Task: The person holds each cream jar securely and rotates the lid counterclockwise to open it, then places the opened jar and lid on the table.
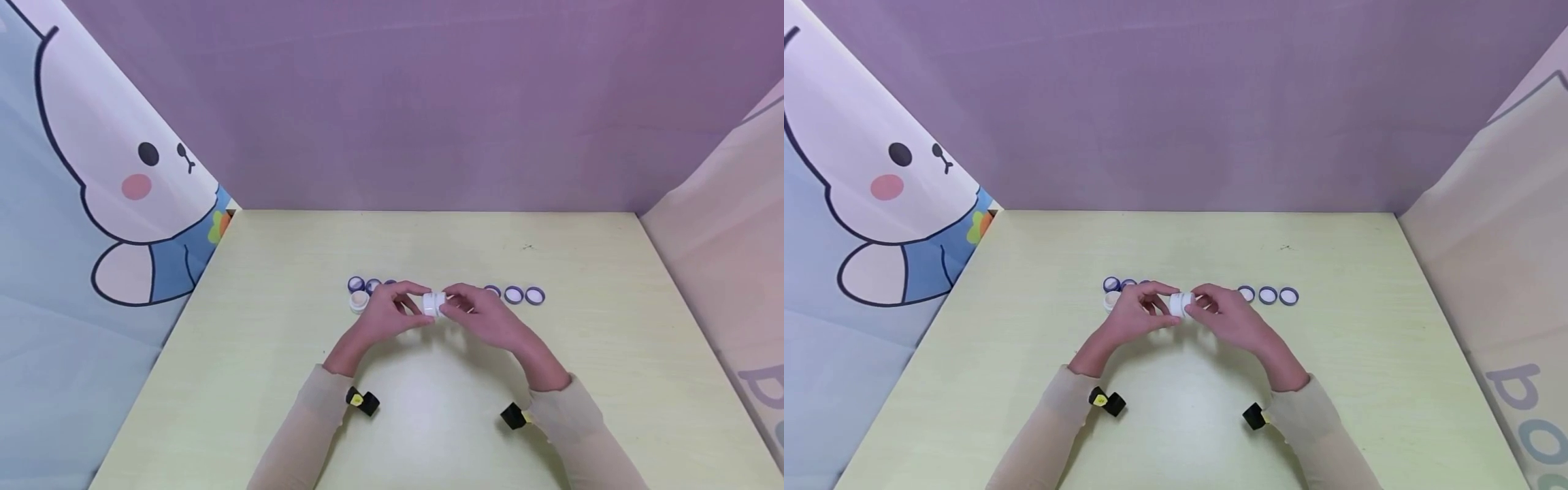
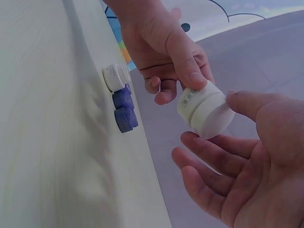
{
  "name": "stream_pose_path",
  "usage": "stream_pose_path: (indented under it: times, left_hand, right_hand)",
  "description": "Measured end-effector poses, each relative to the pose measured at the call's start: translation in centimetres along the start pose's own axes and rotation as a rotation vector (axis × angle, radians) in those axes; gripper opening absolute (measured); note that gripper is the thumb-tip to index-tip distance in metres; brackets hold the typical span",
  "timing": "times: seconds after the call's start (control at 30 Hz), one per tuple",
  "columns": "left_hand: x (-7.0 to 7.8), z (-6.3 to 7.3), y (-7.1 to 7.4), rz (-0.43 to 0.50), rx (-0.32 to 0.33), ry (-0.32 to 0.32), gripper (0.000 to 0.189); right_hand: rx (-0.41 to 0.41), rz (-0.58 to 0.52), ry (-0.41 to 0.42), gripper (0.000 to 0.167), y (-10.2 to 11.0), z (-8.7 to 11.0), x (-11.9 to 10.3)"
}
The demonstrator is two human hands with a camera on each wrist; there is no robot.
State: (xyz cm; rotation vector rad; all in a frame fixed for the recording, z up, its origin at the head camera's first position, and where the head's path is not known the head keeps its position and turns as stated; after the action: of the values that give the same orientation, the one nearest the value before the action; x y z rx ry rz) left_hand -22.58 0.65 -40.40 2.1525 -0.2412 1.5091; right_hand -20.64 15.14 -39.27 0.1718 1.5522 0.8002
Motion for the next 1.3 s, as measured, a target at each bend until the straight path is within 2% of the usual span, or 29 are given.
stream_pose_path:
  times: [0.2, 0.4, 0.57, 0.73, 0.9, 0.97, 1.03, 1.2, 1.3]
  left_hand:
    - [-2.6, -0.1, -0.3, 0.016, -0.008, -0.008, 0.042]
    - [-2.6, -0.1, -0.3, 0.024, -0.010, -0.006, 0.042]
    - [-2.6, -0.1, -0.3, 0.020, -0.010, -0.012, 0.043]
    - [-2.8, -0.2, -0.3, 0.014, -0.008, -0.001, 0.043]
    - [-3.2, -0.3, -0.2, -0.002, 0.002, 0.056, 0.044]
    - [-3.0, -0.3, -0.1, -0.004, 0.004, 0.071, 0.044]
    - [-2.2, -0.2, 0.0, 0.001, 0.001, 0.066, 0.043]
    - [-0.2, 0.0, 0.3, 0.007, -0.007, 0.068, 0.042]
    - [-0.3, 0.0, 0.3, 0.013, -0.004, 0.096, 0.042]
  right_hand:
    - [0.016, 0.004, 0.073, 0.038, 0.1, 0.1, -0.5]
    - [0.047, 0.004, 0.112, 0.047, 0.2, 0.1, -0.7]
    - [0.060, -0.021, 0.061, 0.049, 0.4, 0.0, -0.1]
    - [0.051, -0.033, -0.004, 0.039, 1.3, 0.0, 1.0]
    - [0.141, 0.011, -0.075, 0.039, 3.7, 0.4, 2.4]
    - [0.148, 0.051, -0.099, 0.038, 3.9, 0.4, 2.9]
    - [0.114, 0.114, -0.107, 0.042, 3.4, 0.2, 3.3]
    - [-0.004, 0.343, -0.087, 0.055, 0.6, -0.4, 3.5]
    - [-0.023, 0.464, -0.097, 0.059, -0.6, -0.6, 3.5]
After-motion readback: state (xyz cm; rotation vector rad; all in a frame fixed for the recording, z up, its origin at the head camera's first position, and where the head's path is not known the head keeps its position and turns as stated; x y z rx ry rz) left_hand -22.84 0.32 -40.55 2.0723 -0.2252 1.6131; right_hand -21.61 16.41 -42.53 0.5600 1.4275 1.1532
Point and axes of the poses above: each hand's wrist, its own z-axis away from the middle knuckle, its own y-axis out of the back of the hand, x = y × z, the point moved 9 cm from there along -z, towards the middle knuckle, and after that the axes turned 3 degrees about -y, right-handed, at the moved point
